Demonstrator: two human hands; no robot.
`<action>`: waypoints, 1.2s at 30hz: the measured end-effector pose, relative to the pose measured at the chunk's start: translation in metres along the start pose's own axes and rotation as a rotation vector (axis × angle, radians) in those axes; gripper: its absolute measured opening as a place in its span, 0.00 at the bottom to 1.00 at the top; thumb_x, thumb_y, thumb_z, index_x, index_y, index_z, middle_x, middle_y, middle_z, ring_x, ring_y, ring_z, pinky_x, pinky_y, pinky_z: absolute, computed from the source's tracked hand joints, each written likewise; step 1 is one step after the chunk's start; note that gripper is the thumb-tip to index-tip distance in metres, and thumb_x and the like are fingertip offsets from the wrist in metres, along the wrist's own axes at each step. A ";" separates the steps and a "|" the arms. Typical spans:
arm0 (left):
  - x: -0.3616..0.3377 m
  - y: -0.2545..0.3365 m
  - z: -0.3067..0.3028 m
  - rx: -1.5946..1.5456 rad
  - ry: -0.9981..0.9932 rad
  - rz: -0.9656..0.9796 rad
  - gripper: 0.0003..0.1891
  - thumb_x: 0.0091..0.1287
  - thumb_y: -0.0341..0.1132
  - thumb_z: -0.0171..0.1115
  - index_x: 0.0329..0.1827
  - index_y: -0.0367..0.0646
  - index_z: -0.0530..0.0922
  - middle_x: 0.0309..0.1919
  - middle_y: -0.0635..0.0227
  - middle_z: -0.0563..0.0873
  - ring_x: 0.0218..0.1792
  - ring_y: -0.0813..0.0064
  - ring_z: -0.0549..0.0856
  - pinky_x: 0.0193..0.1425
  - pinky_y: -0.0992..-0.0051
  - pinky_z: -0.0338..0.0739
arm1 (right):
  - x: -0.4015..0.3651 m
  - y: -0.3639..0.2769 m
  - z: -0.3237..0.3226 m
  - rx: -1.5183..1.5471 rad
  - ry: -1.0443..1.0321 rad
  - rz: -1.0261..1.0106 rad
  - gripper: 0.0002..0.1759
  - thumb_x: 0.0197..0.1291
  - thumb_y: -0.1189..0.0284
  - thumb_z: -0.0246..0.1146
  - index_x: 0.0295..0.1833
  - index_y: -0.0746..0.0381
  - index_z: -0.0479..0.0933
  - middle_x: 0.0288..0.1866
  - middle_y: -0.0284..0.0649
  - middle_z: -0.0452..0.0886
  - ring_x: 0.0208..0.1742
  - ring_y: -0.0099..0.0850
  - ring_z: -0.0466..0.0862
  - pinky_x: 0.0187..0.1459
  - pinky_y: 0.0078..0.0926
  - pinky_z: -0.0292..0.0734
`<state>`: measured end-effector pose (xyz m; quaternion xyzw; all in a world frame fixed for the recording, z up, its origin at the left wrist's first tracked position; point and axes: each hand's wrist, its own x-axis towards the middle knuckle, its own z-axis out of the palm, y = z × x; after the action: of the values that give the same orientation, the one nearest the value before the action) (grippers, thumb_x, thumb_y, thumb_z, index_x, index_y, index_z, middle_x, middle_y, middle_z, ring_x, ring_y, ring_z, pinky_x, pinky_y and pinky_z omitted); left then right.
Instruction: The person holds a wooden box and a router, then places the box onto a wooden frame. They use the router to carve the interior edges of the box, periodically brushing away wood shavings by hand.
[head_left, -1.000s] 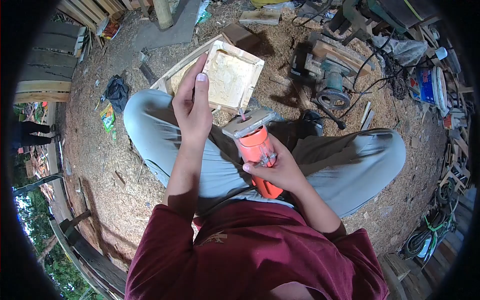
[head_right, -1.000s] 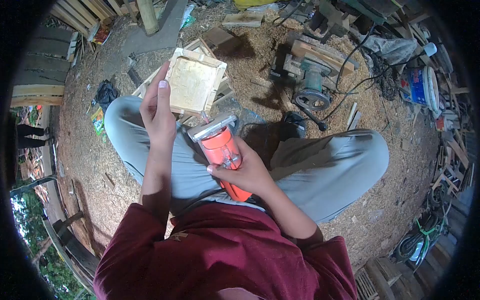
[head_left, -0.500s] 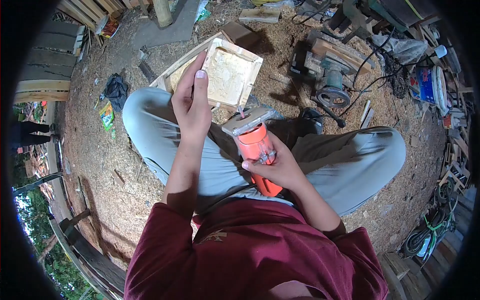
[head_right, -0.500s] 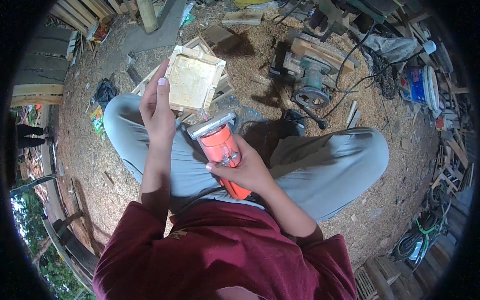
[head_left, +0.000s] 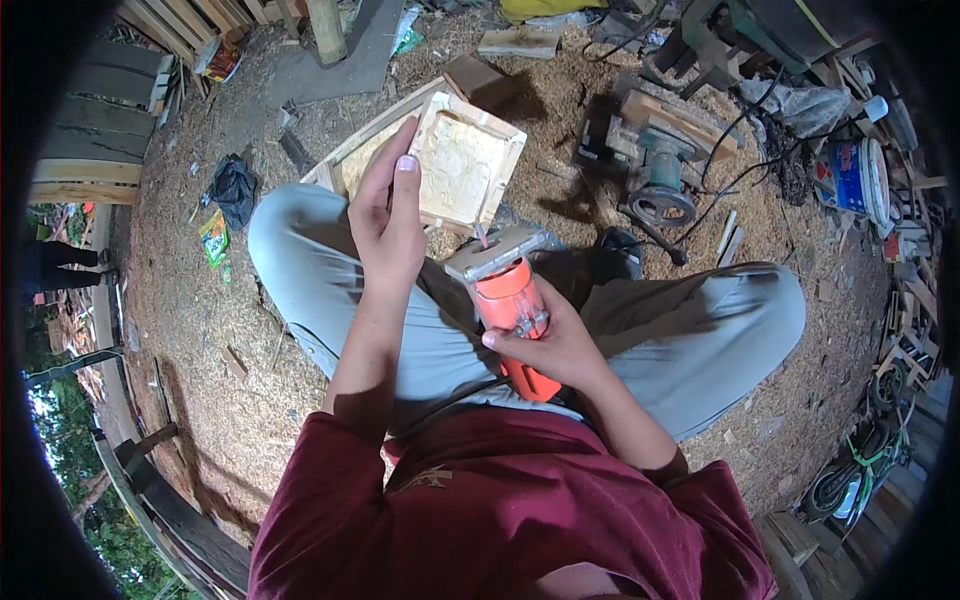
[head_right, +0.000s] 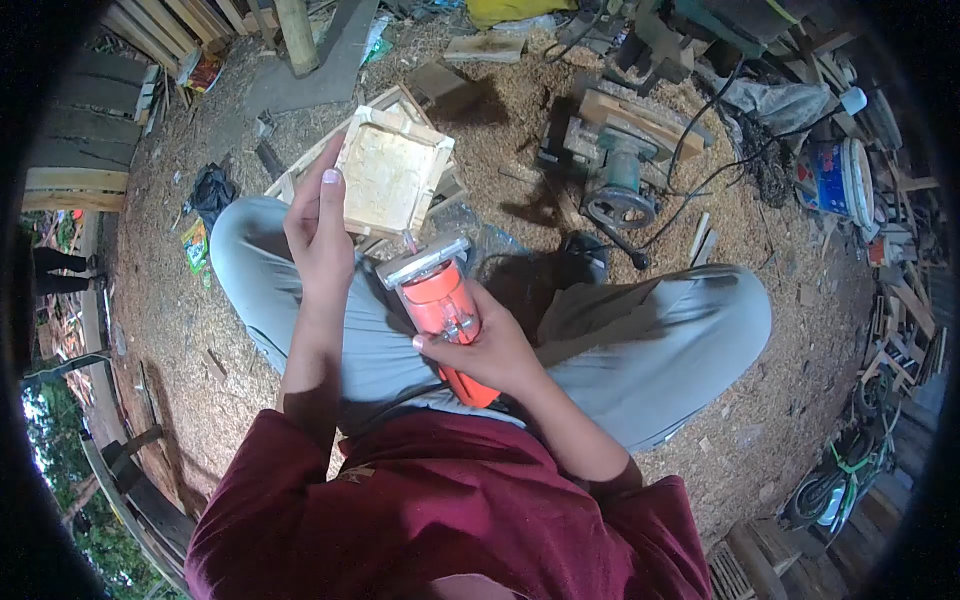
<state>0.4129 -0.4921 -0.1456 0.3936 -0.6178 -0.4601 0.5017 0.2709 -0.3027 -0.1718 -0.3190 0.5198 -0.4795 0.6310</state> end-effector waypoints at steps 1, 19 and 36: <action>0.000 0.001 0.000 0.020 0.001 0.007 0.20 0.86 0.33 0.56 0.76 0.36 0.80 0.71 0.56 0.85 0.73 0.69 0.81 0.80 0.69 0.69 | 0.000 0.002 -0.001 -0.006 -0.006 0.000 0.40 0.61 0.72 0.82 0.76 0.65 0.71 0.57 0.33 0.84 0.56 0.21 0.83 0.61 0.27 0.80; 0.001 -0.011 -0.003 0.068 0.006 -0.018 0.20 0.85 0.33 0.57 0.75 0.37 0.81 0.69 0.55 0.86 0.71 0.68 0.82 0.79 0.68 0.71 | 0.000 0.002 0.002 -0.006 0.029 -0.013 0.41 0.61 0.71 0.83 0.76 0.66 0.71 0.58 0.33 0.85 0.55 0.21 0.84 0.60 0.28 0.81; 0.002 -0.015 -0.003 0.023 0.004 -0.054 0.20 0.86 0.32 0.56 0.75 0.35 0.80 0.69 0.55 0.86 0.71 0.70 0.82 0.78 0.70 0.71 | 0.001 0.004 0.002 -0.026 0.028 -0.019 0.41 0.62 0.70 0.82 0.76 0.66 0.71 0.57 0.34 0.85 0.54 0.21 0.84 0.58 0.28 0.82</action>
<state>0.4156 -0.4979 -0.1593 0.4169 -0.6112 -0.4656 0.4857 0.2737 -0.3024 -0.1753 -0.3251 0.5317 -0.4832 0.6149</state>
